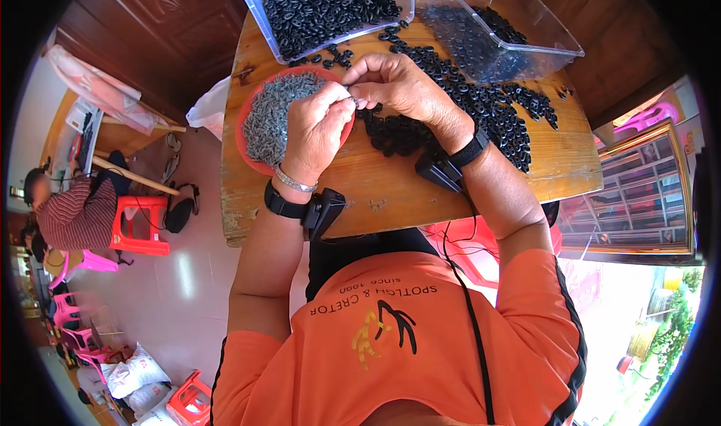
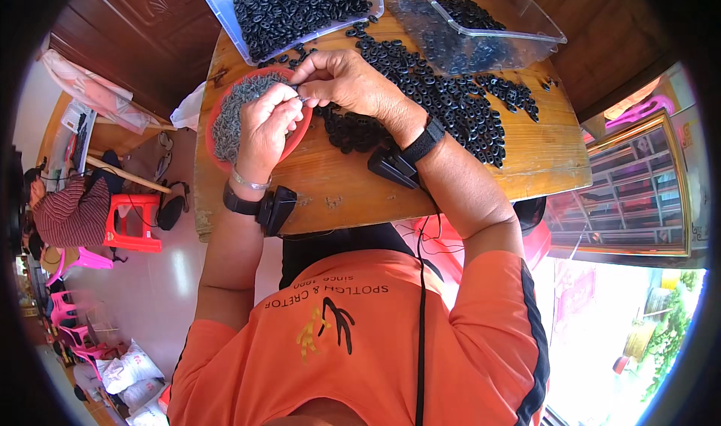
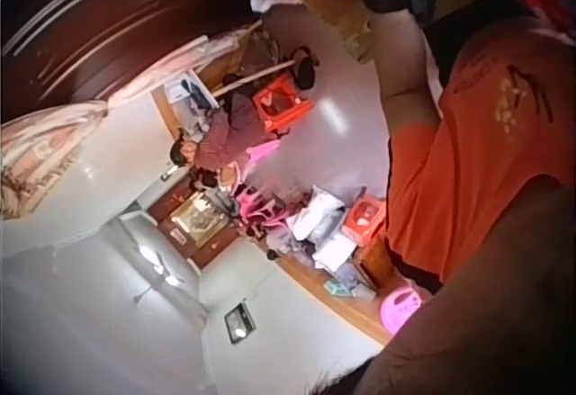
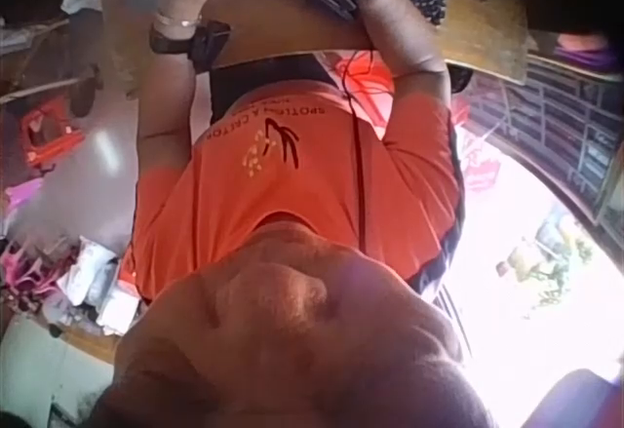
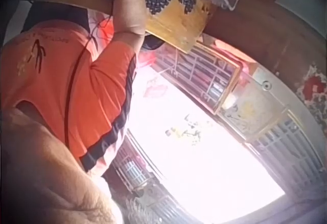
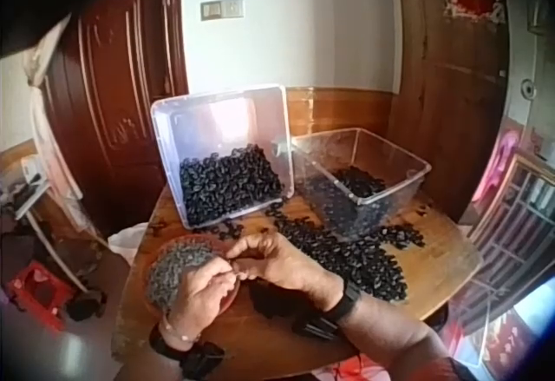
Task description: Manually inspecting and sorting small black plastic ring-like parts from a bulk container into a separate bowl.
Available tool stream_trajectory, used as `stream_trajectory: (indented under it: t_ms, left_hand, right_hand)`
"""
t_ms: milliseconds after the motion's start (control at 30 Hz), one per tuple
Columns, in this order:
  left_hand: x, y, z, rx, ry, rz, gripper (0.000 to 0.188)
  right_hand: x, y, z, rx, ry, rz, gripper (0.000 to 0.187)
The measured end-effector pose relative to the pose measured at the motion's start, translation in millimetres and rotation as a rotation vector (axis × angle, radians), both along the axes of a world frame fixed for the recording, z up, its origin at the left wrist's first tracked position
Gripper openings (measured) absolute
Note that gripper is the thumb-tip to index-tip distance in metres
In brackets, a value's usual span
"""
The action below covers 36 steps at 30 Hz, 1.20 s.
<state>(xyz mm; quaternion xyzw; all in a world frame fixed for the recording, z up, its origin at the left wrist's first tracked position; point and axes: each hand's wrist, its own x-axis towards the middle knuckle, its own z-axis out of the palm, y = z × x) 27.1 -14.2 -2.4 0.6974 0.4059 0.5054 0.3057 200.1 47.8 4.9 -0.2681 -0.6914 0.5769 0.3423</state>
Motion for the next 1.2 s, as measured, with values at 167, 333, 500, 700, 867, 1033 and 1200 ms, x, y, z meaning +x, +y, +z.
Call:
stream_trajectory:
  t_ms: [167,333,500,700,867,1033,1200]
  left_hand:
    - [-2,-1,-1,-0.131,-0.147,0.076,0.011]
    - [-2,2,-5,-0.131,-0.241,0.108,0.012]
    - [-2,2,-6,-0.109,-0.270,0.112,0.012]
    - [-3,2,-3,-0.204,-0.361,0.111,0.012]
    - [-5,2,-2,-0.244,-0.428,0.077,0.012]
    - [-7,2,-2,-0.244,-0.488,0.049,0.012]
    - [-5,3,-3,-0.250,-0.393,0.035,0.013]
  right_hand:
    - [0,-1,2,-0.065,0.100,-0.048,0.022]
    - [-3,-7,5,-0.073,0.143,-0.129,0.020]
    - [-10,-18,11,-0.021,0.159,-0.142,0.018]
    - [-11,-19,10,0.061,0.181,-0.181,0.018]
    - [-13,-22,10,0.129,0.132,-0.202,0.018]
    - [-14,-26,11,0.203,0.080,-0.235,0.017]
    - [-16,-21,2,0.219,0.083,-0.227,0.016]
